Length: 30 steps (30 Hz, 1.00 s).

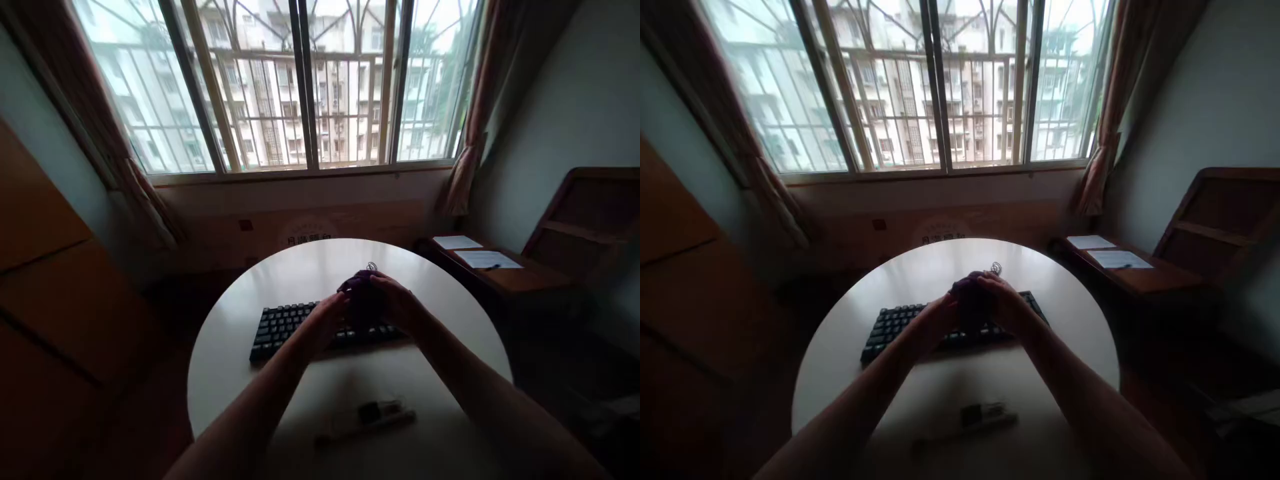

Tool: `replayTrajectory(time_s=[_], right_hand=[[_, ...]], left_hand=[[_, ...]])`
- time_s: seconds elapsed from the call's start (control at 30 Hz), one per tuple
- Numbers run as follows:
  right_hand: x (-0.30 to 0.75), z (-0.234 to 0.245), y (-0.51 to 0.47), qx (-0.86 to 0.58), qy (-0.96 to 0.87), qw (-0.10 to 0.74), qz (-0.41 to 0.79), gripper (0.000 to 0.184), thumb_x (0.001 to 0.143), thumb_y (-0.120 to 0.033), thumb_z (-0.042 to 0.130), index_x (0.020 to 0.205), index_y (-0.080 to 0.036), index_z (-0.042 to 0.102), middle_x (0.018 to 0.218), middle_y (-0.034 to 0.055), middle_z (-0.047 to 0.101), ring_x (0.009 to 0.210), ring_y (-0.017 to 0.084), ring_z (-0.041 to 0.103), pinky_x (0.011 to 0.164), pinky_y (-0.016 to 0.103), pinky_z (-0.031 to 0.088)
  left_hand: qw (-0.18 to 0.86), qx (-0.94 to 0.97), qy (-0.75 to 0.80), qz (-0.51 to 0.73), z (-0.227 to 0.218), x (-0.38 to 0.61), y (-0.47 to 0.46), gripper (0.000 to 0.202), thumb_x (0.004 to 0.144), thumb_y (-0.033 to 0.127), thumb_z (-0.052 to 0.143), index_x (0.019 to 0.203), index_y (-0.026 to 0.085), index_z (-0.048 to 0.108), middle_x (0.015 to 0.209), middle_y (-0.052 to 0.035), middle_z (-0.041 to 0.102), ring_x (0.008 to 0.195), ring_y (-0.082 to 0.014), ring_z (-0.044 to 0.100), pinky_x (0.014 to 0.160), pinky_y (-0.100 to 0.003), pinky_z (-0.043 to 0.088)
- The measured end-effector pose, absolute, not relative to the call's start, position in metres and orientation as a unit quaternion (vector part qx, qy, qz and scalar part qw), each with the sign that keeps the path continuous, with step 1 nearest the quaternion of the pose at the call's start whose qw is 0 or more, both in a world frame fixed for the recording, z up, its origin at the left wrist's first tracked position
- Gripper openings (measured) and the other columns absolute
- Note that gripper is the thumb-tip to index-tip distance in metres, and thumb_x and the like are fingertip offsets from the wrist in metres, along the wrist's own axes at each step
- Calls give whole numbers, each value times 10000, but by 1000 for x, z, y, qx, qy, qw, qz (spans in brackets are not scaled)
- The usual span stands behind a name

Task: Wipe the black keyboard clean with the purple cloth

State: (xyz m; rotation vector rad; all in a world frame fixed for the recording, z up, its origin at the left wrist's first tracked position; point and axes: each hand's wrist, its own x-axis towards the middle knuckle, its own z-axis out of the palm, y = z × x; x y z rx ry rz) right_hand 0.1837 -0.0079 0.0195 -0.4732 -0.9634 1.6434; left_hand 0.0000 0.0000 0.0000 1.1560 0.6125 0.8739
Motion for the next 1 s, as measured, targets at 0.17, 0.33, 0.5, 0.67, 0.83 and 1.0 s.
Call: replayTrajectory(time_s=[0.17,0.33,0.5,0.67,0.83,1.0], right_hand=[[182,11,-1,-275,-424,557,659,301,710,-365,833,872,-168,672,738,6,661,658,141,606,624,245,474],[183,4,0,-306,-493,513,633,340,753,-448,797,810,-144,658,714,0,607,635,113,551,596,227,422],[179,7,-1,-277,-457,571,624,313,786,-431,765,799,-162,605,718,-19,579,643,98,526,610,215,416],[178,5,5,-265,-386,570,675,260,840,-424,667,845,-173,598,722,8,622,681,148,579,637,260,453],[181,1,8,-250,-339,492,761,293,856,-461,635,823,-176,573,762,41,666,747,191,634,654,290,487],[178,2,1,-253,-391,506,726,343,717,-285,821,931,-202,566,760,-20,646,675,134,618,622,242,480]], left_hand=[[668,525,295,436,1,-4,4,587,749,457,800,1260,217,639,1152,-94,700,1011,-224,638,754,-258,453],[688,512,263,442,1,-3,7,649,626,329,886,1216,184,658,1027,-96,735,883,-239,681,752,-302,491],[695,477,258,473,8,-5,5,465,632,223,807,1077,127,711,906,-75,739,826,-208,679,757,-276,514],[742,403,251,473,10,-8,8,357,621,181,666,970,115,702,692,-33,667,576,-142,585,517,-222,455],[751,361,242,497,8,-7,12,389,635,135,660,1024,136,677,820,-44,692,718,-161,635,643,-234,515],[724,386,263,508,3,-3,11,331,725,252,748,1026,135,676,827,-43,697,733,-159,646,664,-230,520]])
